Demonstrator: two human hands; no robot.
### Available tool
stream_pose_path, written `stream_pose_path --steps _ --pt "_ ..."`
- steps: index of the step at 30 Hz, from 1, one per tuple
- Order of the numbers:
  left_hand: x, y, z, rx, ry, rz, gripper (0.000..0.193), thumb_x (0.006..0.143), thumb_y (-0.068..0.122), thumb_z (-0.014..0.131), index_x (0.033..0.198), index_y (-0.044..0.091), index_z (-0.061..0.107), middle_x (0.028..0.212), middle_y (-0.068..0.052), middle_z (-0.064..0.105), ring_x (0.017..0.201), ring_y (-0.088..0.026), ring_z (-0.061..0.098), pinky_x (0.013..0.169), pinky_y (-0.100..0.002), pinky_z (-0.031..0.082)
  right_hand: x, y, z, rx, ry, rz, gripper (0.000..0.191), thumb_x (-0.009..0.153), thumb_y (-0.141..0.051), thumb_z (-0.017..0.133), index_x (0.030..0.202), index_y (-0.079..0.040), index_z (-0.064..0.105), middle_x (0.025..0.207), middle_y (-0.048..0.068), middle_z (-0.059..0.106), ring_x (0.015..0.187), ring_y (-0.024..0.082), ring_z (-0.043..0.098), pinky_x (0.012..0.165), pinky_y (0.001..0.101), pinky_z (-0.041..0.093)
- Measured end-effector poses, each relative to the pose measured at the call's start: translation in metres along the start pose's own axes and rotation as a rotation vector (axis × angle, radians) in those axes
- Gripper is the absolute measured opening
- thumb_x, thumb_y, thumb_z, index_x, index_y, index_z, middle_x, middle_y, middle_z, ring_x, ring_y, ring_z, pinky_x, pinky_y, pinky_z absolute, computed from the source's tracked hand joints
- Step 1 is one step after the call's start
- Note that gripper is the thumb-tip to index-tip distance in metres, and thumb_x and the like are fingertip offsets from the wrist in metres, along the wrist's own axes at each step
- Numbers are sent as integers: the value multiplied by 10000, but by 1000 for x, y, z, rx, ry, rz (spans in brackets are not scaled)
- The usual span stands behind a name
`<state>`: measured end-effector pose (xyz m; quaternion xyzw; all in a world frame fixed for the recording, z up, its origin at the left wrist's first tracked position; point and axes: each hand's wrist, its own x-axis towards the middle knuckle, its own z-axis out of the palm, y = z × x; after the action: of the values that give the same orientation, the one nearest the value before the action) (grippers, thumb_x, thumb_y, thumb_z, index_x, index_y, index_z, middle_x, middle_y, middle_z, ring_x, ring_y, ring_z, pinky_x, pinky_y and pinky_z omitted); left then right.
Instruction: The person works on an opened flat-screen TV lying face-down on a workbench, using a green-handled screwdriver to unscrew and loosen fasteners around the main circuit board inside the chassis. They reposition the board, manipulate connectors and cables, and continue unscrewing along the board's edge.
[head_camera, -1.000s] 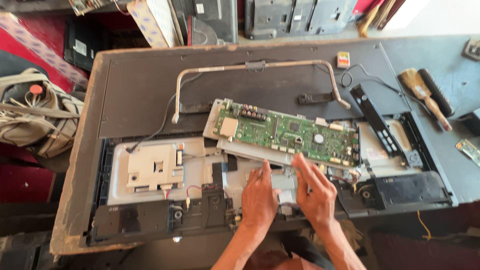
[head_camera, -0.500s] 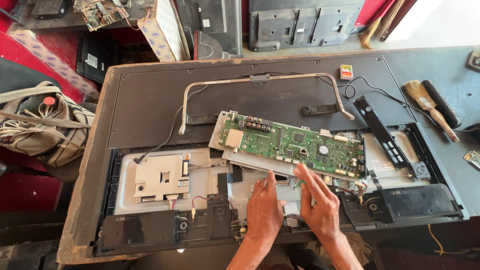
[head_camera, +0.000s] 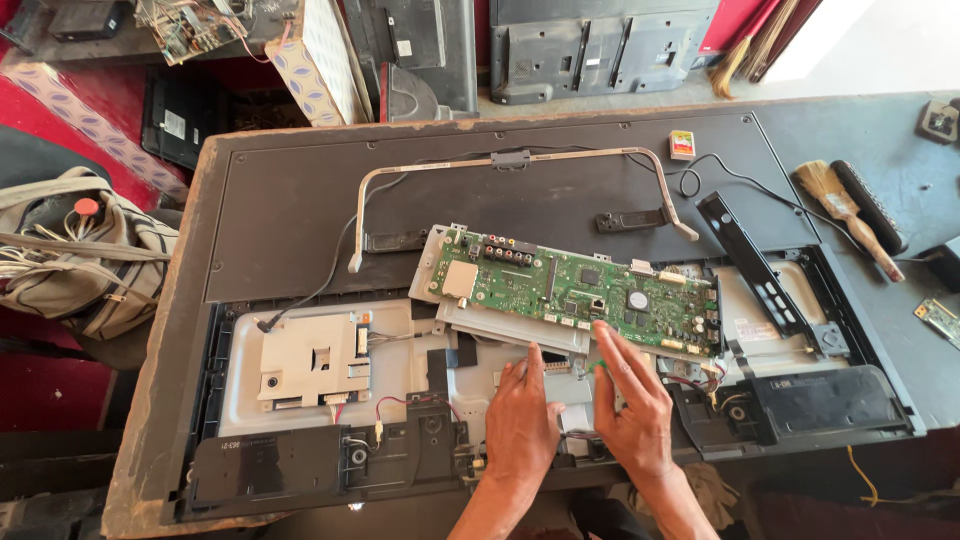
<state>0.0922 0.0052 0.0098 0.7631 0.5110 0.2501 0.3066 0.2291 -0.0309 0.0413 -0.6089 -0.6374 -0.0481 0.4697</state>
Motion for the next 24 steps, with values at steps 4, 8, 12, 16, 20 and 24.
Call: stream_pose_path --steps 4,8,12,16,20,24 --pt "0 -1 1 1 -7 11 895 725 39 831 1481 -89 369 1274 -256 638 1213 -418 591 1106 -441 432 -1 -1 3 30 -5 137 353 910 -11 728 1257 -74 722 1089 107 765 935 225 777 779 313 608" --pt "-1 -2 1 9 -7 -16 892 719 63 848 1469 -72 386 1290 -263 625 1243 -437 555 1059 -437 446 0 -1 1 89 -40 100 377 916 40 640 1277 -50 702 1169 146 745 1007 274 764 792 321 616" --pt "0 -2 2 34 -12 -13 887 731 61 837 1478 -78 380 1288 -254 632 1244 -420 569 1081 -428 445 1 -2 0 -17 -7 88 349 867 -33 774 1211 -79 736 998 108 755 838 246 750 726 345 588" --pt "0 -2 0 44 -6 -2 890 731 63 840 1476 -84 377 1288 -255 627 1246 -426 565 1078 -433 444 1 -2 -1 42 -17 20 395 879 43 708 1265 -37 692 1117 156 745 959 290 751 791 361 591" --pt "0 -1 0 25 -4 -5 887 736 82 841 1479 -66 380 1301 -223 634 1251 -419 570 1070 -427 455 2 -1 -1 -11 -19 85 372 848 -9 784 1213 -63 738 1011 115 760 876 261 751 757 354 589" --pt "-1 -2 0 11 -41 -78 886 736 67 837 1489 -15 378 1330 -206 614 1289 -431 535 1022 -436 473 3 0 -1 77 -19 -32 400 898 82 663 1290 0 666 1221 184 727 1091 334 733 895 382 586"
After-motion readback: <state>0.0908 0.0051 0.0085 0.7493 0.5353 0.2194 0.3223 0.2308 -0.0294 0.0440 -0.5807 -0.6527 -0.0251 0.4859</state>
